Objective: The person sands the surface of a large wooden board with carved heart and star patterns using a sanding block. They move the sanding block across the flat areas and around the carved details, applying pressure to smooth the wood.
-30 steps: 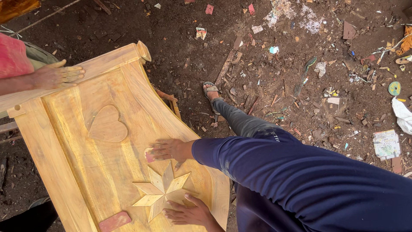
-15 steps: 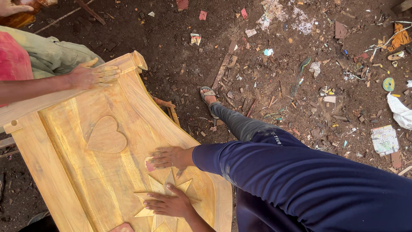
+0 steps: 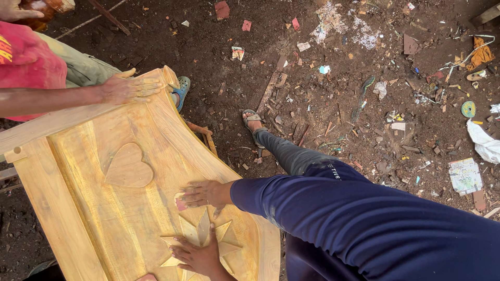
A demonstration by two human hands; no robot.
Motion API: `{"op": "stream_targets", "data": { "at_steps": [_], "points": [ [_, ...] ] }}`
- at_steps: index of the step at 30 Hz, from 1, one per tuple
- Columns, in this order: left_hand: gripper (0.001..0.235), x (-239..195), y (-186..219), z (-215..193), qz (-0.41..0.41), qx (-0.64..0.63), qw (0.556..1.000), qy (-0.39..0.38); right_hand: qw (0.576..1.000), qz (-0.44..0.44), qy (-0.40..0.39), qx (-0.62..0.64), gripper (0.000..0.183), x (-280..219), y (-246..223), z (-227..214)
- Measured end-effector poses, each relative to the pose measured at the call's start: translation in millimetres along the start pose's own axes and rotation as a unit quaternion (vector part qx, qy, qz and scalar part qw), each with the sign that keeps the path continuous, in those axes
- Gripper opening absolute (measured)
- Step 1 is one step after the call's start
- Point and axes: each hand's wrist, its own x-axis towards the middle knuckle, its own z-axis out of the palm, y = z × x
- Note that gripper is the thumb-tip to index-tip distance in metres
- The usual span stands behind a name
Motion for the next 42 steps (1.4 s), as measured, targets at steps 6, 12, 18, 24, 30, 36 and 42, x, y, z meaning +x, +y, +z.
{"op": "stream_targets", "data": {
  "at_steps": [6,12,18,24,30,36,42],
  "points": [
    [0.136,0,-2,1,0.009,0.015,1.0,0.026,1.0,-0.011,-0.003,-0.01,0.117,3,0,9],
    [0.135,4,1,0,-0.004,0.009,0.999,0.032,0.999,-0.01,-0.032,-0.001,0.115,3,1,2],
    [0.135,6,7,3,-0.012,0.005,0.999,0.053,1.0,0.0,-0.023,-0.012,0.114,1,0,-4],
    [0.137,6,10,6,-0.015,0.008,0.998,0.056,1.0,-0.008,-0.018,-0.003,0.116,-4,0,-6],
    [0.138,6,16,5,-0.019,0.021,0.998,0.057,1.0,-0.007,-0.018,0.0,0.114,-4,1,-6],
    [0.14,5,24,2,-0.032,0.009,0.997,0.068,1.0,-0.011,-0.017,-0.008,0.11,-3,0,-5],
    [0.143,5,31,3,-0.035,0.012,0.996,0.08,1.0,-0.011,-0.023,-0.01,0.109,-6,2,-9]
  ]
}}
